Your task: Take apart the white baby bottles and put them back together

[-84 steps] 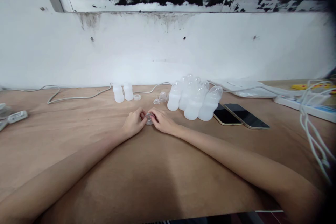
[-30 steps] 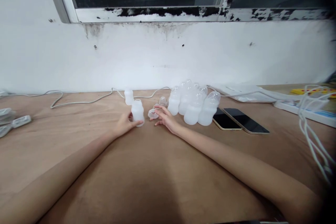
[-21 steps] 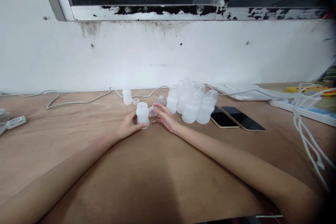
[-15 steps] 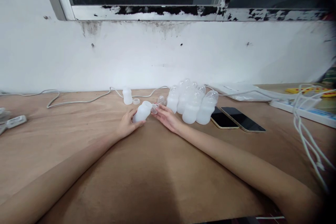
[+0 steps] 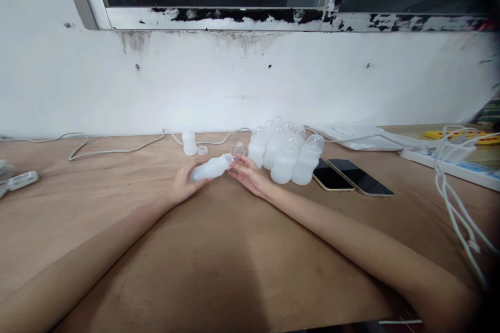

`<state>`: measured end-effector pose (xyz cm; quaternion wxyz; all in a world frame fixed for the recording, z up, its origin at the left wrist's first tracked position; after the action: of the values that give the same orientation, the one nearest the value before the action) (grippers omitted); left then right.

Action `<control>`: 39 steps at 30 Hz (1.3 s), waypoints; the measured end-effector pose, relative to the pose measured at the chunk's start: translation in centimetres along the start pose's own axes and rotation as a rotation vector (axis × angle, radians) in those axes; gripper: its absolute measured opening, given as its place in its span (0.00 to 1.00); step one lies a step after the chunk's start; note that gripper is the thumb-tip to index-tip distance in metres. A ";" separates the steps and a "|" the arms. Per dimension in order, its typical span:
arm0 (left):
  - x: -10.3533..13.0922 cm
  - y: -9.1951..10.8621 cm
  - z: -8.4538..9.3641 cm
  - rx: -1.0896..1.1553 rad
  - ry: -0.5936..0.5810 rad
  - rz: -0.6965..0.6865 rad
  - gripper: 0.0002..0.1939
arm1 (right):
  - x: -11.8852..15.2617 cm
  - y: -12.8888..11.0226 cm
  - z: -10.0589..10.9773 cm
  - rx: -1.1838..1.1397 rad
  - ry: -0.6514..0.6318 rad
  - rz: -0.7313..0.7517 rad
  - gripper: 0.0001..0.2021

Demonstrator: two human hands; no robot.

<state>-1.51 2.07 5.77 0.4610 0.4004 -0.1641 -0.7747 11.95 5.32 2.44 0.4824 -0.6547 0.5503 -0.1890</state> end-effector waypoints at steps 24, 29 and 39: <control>0.5 -2.6 0.0 0.275 -0.032 0.304 0.22 | 1.0 -1.8 -2.2 0.628 -0.226 0.174 0.19; 1.0 1.6 1.2 -0.050 0.083 -0.080 0.19 | 0.7 -1.5 -1.5 0.624 -0.181 0.131 0.16; 2.5 4.4 -0.1 -0.304 0.098 -0.414 0.17 | 0.6 0.6 -0.5 0.637 -0.178 -0.071 0.19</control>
<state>0.49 -2.31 7.25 0.3549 0.3887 0.0624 -0.8480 11.45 4.66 1.96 0.7022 -0.5036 0.3961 -0.3104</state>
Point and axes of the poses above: each hand's wrist, its own x-axis away from the middle knuckle, its own z-axis out of the back of the hand, y = z × x, the point moved 10 cm from there along -x, towards the middle knuckle, and after that the axes turned 4 degrees about z, right-handed, at the moved point
